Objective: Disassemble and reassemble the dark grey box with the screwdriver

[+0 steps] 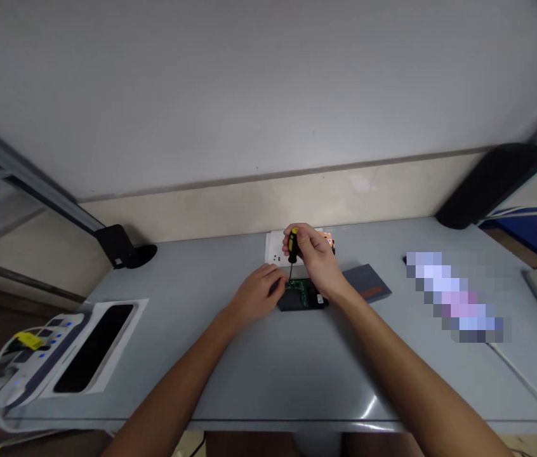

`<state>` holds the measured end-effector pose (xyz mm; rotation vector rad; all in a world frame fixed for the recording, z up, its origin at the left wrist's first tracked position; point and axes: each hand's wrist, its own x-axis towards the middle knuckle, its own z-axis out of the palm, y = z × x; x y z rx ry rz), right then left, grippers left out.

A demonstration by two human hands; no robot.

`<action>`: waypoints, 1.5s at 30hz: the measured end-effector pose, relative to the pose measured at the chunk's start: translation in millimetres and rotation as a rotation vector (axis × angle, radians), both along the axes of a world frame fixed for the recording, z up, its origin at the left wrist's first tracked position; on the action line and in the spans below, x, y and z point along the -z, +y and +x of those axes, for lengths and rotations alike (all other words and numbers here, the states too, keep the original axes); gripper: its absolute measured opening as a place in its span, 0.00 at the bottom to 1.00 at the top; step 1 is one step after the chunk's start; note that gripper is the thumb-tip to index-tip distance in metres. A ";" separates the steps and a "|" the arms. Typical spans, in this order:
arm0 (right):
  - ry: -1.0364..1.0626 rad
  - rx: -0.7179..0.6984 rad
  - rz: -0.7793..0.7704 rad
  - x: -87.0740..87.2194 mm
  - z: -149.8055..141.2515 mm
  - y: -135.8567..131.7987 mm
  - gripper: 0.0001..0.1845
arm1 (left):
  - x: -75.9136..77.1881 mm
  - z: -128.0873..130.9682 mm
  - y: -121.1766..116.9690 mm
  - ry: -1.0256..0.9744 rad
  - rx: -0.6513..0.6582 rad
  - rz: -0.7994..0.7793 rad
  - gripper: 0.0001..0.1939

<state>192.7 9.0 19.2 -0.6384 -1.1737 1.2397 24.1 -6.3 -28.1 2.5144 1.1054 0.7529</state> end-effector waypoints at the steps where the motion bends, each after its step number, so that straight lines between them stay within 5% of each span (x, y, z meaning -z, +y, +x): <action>1: 0.010 -0.028 0.001 0.0 0.1 0.5 0.27 | 0.0 0.0 0.1 -0.001 -0.001 -0.003 0.13; 10: 0.238 -0.031 -0.088 -2.7 -6.1 -7.4 0.24 | -1.2 0.0 -0.3 -0.007 -0.010 -0.012 0.13; 45: 0.190 -0.045 -0.096 -1.8 5.7 4.5 0.29 | -2.5 0.7 -0.5 -0.016 0.001 -0.025 0.12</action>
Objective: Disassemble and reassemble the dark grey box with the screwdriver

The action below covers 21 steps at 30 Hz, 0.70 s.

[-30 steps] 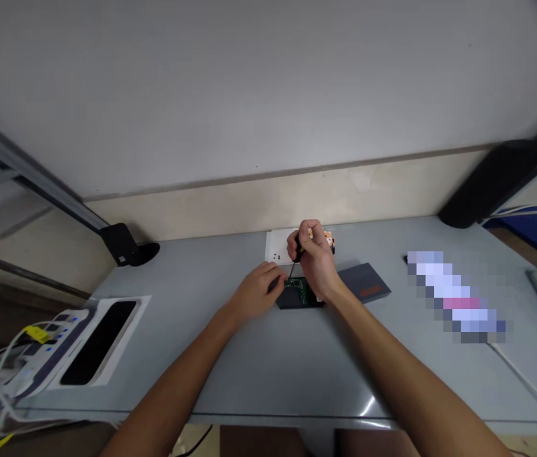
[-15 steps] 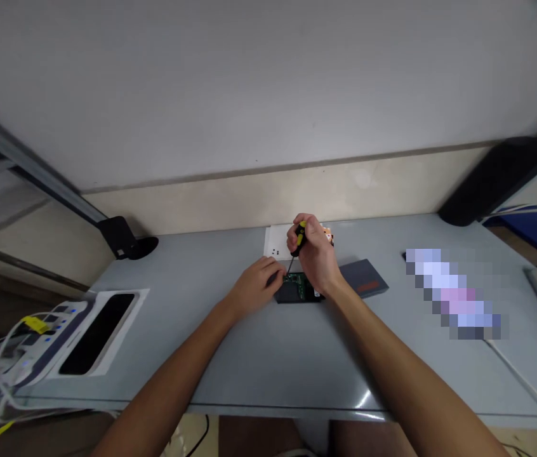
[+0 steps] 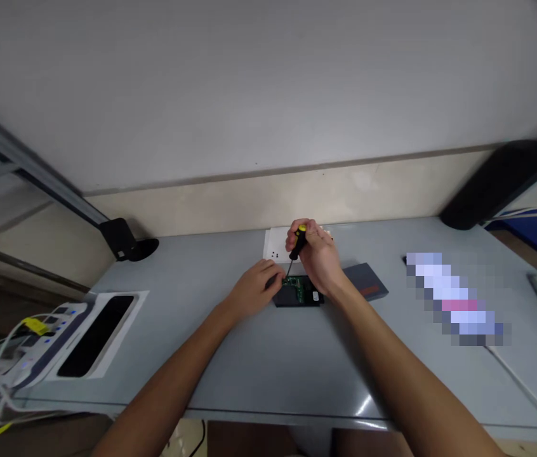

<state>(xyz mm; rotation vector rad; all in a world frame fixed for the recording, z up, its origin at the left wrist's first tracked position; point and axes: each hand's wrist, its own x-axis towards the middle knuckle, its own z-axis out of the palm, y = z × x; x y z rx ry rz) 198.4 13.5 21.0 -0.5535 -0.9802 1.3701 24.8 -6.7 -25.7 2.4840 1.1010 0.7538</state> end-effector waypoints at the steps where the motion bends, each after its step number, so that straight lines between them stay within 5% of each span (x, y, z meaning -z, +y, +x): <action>1: 0.017 0.000 0.002 0.1 -2.9 -1.2 0.29 | -0.1 0.2 -0.1 0.001 -0.001 -0.003 0.12; 14: -0.181 0.041 0.093 -0.4 -5.4 -7.0 0.25 | -9.0 6.5 -1.2 -0.010 -0.038 -0.167 0.12; 21: -0.088 0.076 0.034 2.9 -12.7 -6.1 0.27 | -6.2 6.5 -0.2 -0.004 -0.043 -0.164 0.12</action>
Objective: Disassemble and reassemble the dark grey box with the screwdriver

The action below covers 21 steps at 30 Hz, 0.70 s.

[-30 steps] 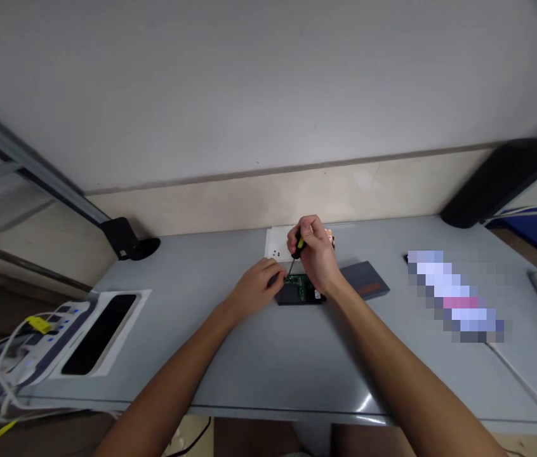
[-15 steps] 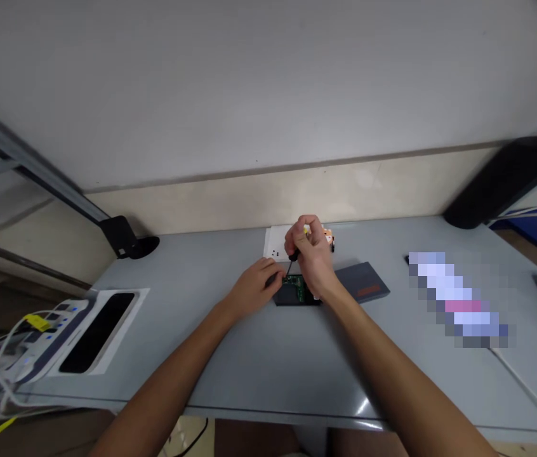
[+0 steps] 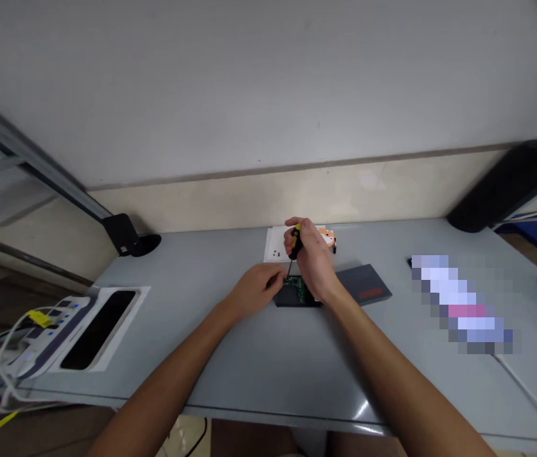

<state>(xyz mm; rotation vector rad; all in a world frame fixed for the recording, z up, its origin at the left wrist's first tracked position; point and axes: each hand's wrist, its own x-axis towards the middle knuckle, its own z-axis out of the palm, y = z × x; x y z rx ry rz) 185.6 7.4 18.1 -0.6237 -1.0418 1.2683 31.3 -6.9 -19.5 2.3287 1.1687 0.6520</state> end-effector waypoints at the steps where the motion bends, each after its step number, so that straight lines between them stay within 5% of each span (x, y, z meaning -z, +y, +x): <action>1: 0.014 0.024 -0.008 0.9 -0.3 1.2 0.27 | 0.2 0.1 0.1 0.003 0.000 0.004 0.12; 12: -0.057 0.058 -0.054 0.4 10.7 7.3 0.33 | -1.8 -1.5 -2.4 0.001 0.001 0.018 0.12; 21: 0.159 0.040 -0.115 0.6 1.7 10.7 0.32 | 1.7 -1.3 -1.1 0.002 -0.016 0.022 0.12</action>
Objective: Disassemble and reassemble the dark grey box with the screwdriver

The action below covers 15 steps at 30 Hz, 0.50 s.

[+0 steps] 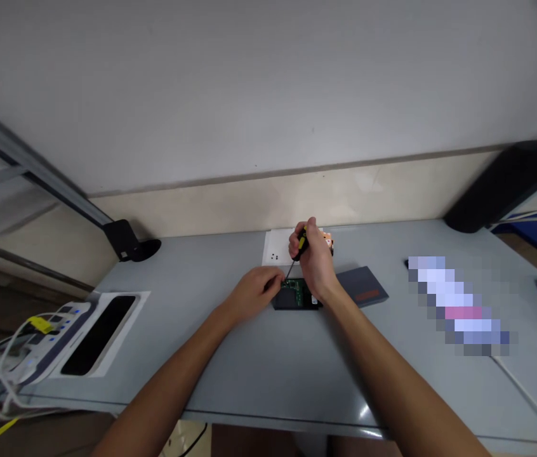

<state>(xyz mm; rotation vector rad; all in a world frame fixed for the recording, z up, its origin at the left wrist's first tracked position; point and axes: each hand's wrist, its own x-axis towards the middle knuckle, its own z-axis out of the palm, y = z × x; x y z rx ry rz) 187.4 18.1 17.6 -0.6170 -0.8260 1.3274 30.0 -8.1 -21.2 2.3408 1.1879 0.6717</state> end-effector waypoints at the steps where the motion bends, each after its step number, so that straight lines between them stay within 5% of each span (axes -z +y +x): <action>1: -0.006 0.003 0.010 0.5 0.2 -0.3 0.32 | 0.4 0.0 0.2 -0.002 0.001 0.001 0.12; 15: -0.156 -0.050 0.073 3.4 13.1 -0.4 0.25 | -1.1 -0.4 -0.4 0.018 -0.002 -0.008 0.12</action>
